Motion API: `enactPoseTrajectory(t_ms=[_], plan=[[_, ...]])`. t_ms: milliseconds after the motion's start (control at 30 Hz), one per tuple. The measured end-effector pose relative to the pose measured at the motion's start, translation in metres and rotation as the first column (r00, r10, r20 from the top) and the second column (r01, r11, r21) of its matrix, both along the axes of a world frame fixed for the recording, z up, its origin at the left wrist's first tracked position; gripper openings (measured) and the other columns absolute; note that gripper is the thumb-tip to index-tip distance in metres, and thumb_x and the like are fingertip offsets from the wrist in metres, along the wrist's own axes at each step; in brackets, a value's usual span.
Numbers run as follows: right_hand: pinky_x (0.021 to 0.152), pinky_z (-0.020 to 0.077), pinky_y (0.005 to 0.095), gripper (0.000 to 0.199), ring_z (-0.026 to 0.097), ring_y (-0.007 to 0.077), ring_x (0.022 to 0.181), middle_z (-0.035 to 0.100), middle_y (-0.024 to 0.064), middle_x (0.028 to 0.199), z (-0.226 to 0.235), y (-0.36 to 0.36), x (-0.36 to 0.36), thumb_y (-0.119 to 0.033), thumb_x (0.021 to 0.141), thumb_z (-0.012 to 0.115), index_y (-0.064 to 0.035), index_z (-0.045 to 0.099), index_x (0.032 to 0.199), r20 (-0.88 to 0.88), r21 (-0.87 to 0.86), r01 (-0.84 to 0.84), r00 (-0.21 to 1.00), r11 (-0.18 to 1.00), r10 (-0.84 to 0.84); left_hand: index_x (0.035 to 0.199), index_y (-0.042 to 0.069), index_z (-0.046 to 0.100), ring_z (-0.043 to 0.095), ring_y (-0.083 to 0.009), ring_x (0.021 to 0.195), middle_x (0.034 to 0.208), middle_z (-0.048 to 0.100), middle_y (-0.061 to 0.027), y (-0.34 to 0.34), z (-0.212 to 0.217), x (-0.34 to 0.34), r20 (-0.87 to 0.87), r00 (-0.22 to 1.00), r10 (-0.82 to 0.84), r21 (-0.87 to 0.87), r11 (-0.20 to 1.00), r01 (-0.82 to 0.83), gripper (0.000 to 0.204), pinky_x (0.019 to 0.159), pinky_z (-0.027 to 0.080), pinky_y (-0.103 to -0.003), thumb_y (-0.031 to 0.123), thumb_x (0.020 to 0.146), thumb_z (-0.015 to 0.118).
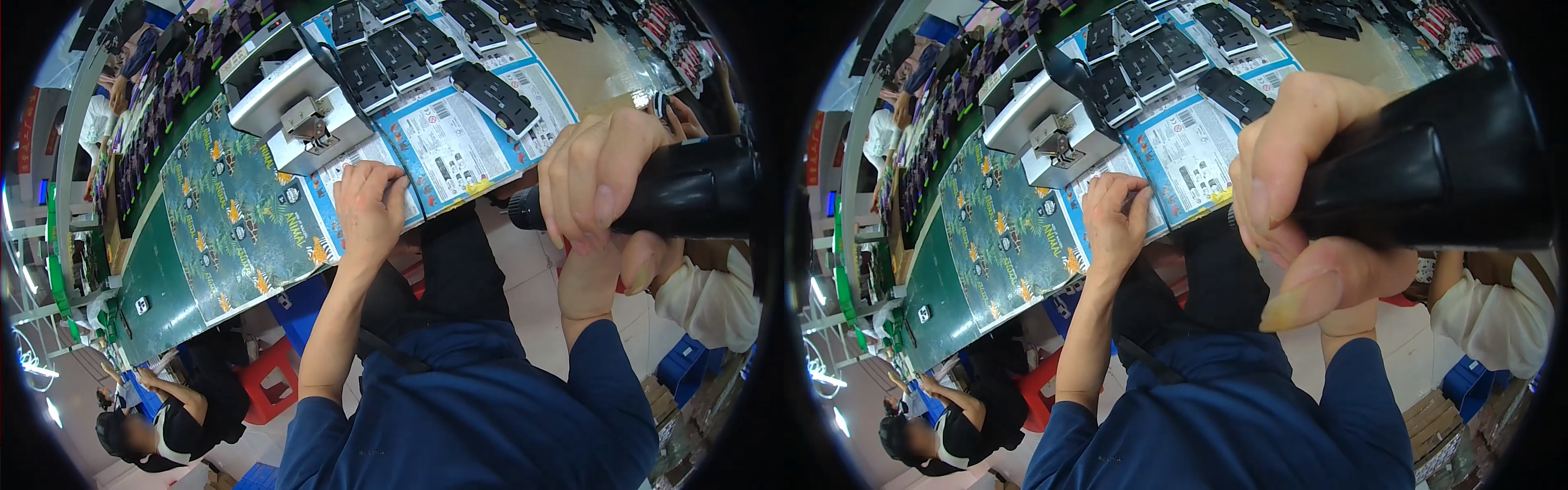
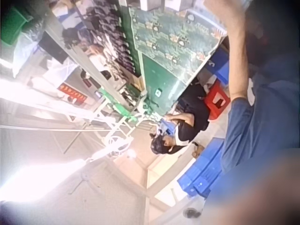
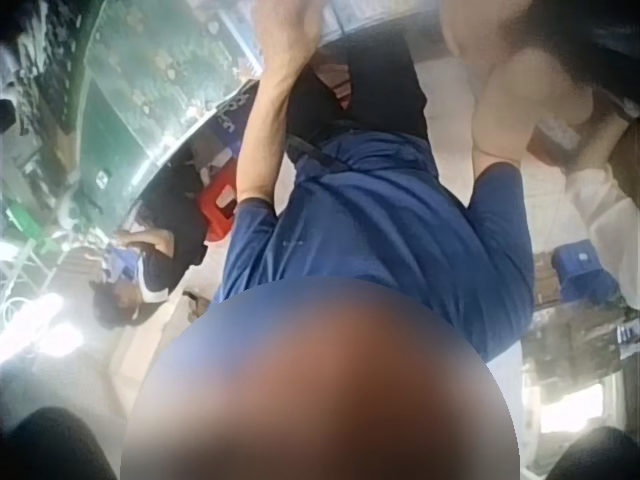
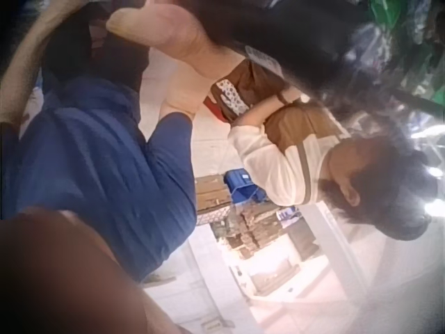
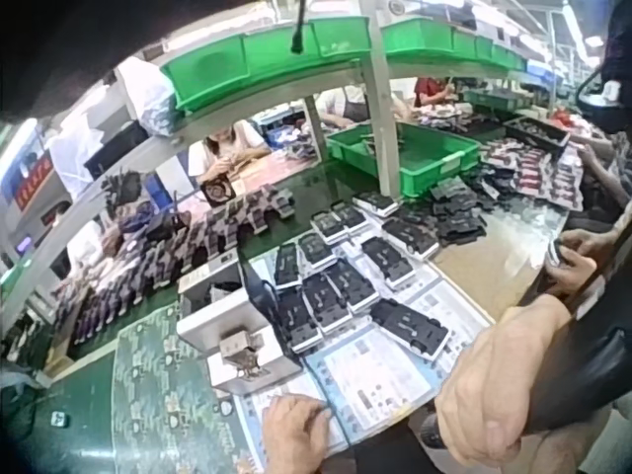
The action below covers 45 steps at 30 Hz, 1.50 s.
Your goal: Assembling small electronic devices using an electric screwdriver to fasten internal components and plastic housings.
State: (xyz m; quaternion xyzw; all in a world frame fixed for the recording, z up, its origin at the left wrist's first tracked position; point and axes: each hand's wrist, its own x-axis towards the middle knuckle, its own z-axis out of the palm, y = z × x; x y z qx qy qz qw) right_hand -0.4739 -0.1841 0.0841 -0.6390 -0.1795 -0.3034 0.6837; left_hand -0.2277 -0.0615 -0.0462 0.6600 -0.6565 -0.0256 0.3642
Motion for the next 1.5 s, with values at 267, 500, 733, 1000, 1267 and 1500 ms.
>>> enactPoseTrajectory(t_ms=[267,500,733,1000,1267,1500], plan=[[0.059,0.0502,0.026,0.043,0.057,0.0127,0.061,0.057,0.005,0.07,0.003,0.013,0.011,-0.009,0.072,0.088,-0.0005,0.054,0.098,0.0,0.113,0.055,0.998,0.992,-0.055,0.09,0.004,0.064,0.062,-0.0249,0.078,0.083,0.065,-0.0098,-0.02,0.061,0.057,0.032,0.997,0.073,-0.367,0.928,-0.056,0.009,0.071,0.047,-0.034,-0.001,0.082,0.067],[0.062,0.0506,0.0292,0.041,0.057,0.0138,0.062,0.057,0.0055,0.072,0.012,0.012,-0.004,-0.008,0.074,0.086,-0.0012,0.054,0.099,-0.028,0.104,0.079,0.997,0.991,-0.077,0.096,0.006,0.069,0.064,-0.023,0.069,0.087,0.07,-0.0075,-0.089,0.135,0.118,0.449,0.832,0.327,-0.451,0.886,-0.105,0.021,0.066,0.051,-0.035,0.018,0.08,0.076],[0.058,0.0568,0.031,0.041,0.065,0.0168,0.059,0.063,0.0042,0.073,0.011,0.009,-0.017,-0.02,0.081,0.084,-0.0038,0.055,0.105,-0.029,0.037,0.112,0.993,0.993,-0.111,0.087,-0.002,0.066,0.069,-0.0432,0.074,0.073,0.067,-0.0237,-0.106,0.06,-0.066,0.018,0.977,0.213,0.197,0.957,-0.212,0.058,0.067,0.054,-0.049,0.056,0.087,0.064],[0.057,0.0574,0.031,0.037,0.064,0.0166,0.056,0.063,0.0047,0.069,0.02,0.021,-0.015,-0.016,0.08,0.083,-0.0032,0.056,0.102,-0.05,0.037,0.096,0.994,0.995,-0.094,0.105,-0.001,0.059,0.069,-0.0362,0.083,0.093,0.069,-0.0184,-0.117,0.022,-0.092,-0.285,0.919,0.271,0.17,0.958,-0.23,0.061,0.075,0.053,-0.044,0.043,0.07,0.083],[0.054,0.0499,0.0301,0.034,0.057,0.0152,0.054,0.057,0.0047,0.065,0.025,0.035,-0.005,-0.011,0.077,0.08,-0.0007,0.055,0.099,-0.029,0.09,0.081,0.996,0.993,-0.078,0.123,0.0,0.049,0.069,-0.0363,0.083,0.083,0.069,-0.0152,-0.113,0.028,-0.092,-0.568,0.78,0.264,0.309,0.946,-0.095,0.076,0.076,0.052,-0.045,0.025,0.063,0.088],[0.057,0.0471,0.0301,0.024,0.053,0.0137,0.053,0.054,0.0024,0.071,0.043,0.044,0.048,-0.02,0.092,0.066,-0.0036,0.051,0.101,0.139,0.116,0.318,0.933,0.941,-0.333,0.093,-0.003,0.061,0.066,-0.0222,0.08,0.091,0.067,-0.014,-0.065,0.009,-0.073,-0.851,0.525,-0.025,-0.045,0.999,-0.024,0.032,0.072,0.052,-0.033,0.011,0.073,0.081]])
